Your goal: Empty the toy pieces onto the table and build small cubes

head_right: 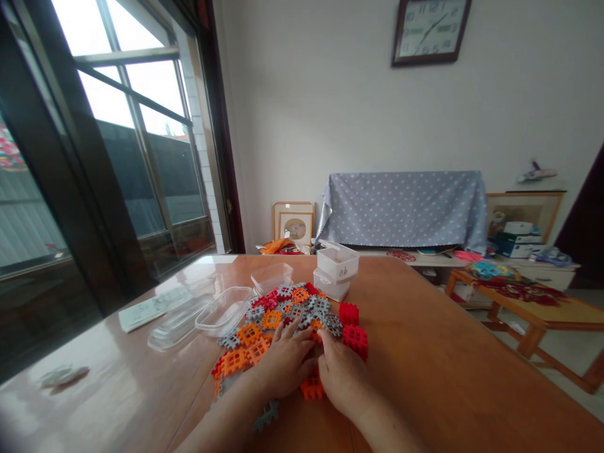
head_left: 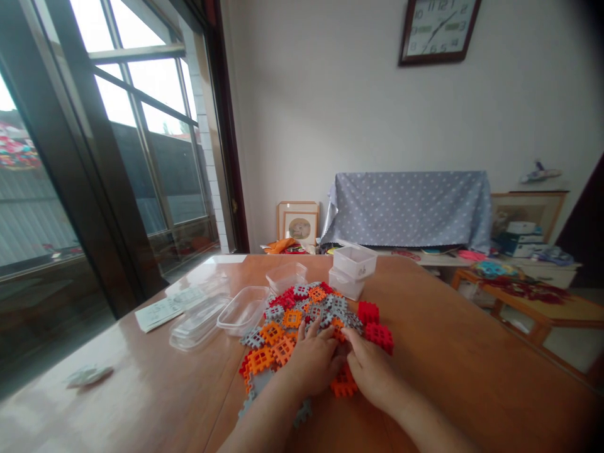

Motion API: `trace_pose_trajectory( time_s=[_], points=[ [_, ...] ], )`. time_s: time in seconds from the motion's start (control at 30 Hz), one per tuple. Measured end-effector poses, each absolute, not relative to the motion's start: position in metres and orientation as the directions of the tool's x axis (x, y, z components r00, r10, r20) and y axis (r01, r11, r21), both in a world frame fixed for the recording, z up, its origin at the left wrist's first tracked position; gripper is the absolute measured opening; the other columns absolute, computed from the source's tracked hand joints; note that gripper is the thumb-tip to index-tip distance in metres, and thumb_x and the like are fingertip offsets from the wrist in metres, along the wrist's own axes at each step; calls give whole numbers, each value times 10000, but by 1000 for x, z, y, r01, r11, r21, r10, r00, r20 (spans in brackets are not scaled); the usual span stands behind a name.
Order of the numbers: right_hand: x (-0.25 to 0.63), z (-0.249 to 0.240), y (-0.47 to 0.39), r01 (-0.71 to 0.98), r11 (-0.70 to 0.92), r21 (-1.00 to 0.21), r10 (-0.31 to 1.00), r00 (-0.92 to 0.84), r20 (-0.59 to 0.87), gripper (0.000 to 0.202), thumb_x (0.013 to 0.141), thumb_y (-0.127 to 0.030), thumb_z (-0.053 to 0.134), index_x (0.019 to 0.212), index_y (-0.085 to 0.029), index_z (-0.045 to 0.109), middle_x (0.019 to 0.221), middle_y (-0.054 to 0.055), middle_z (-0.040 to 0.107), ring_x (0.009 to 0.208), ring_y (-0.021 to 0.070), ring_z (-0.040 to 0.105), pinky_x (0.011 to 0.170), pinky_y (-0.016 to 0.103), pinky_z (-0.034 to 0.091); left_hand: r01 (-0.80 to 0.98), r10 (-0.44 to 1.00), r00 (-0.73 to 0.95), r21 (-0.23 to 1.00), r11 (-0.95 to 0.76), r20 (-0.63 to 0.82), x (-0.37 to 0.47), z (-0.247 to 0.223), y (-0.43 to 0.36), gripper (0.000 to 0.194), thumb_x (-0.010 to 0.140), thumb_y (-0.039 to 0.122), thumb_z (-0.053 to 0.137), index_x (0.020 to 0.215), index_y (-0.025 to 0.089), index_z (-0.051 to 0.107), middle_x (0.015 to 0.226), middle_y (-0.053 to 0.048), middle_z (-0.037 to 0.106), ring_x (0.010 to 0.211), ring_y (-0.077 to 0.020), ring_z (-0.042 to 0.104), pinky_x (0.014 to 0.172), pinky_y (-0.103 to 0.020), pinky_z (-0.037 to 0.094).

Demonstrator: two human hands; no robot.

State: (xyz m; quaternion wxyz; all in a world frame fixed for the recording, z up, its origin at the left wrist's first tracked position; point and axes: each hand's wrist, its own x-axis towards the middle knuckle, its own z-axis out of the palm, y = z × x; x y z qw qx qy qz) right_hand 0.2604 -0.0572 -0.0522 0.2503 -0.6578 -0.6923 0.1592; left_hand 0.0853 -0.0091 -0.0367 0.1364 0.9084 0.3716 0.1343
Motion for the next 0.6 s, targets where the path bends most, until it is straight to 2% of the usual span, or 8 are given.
trace_pose_trajectory(
  time_s=[0.13,0.3,0.43,0.6],
  points=[
    [262,-57,-55,805,100,-585,987,-8,158,564,867,-129,407,1422,-204,476,1277,123,693,1191,234,649,980,337,478,648,721,669,334,-685,180,84,-37,-10,426,927,441,493,1313,297,602,1349,-78,611,1406,-366,357,1193,-621,131],
    [262,-62,-53,776,115,-621,983,1,183,484,857,-117,413,1313,-217,542,1242,115,702,1175,236,654,995,355,473,683,743,635,295,-668,211,81,-30,-11,311,921,448,507,1102,254,670,1179,-91,653,1214,-322,504,1172,-563,191],
    [263,-71,-48,742,114,-661,983,13,184,469,864,-130,418,1303,-239,540,1251,104,700,1193,233,646,1019,372,468,704,770,598,314,-638,224,81,-27,-10,263,923,410,507,1037,225,655,1092,-111,661,1100,-313,536,1075,-518,320],
    [262,-82,-36,612,76,-787,991,38,125,555,860,-150,420,1405,-239,473,1343,101,657,1258,215,609,1052,391,461,695,776,587,350,-628,230,82,-29,-7,213,908,331,512,1043,227,640,1102,-107,663,1070,-302,539,980,-444,386]
  ],
)
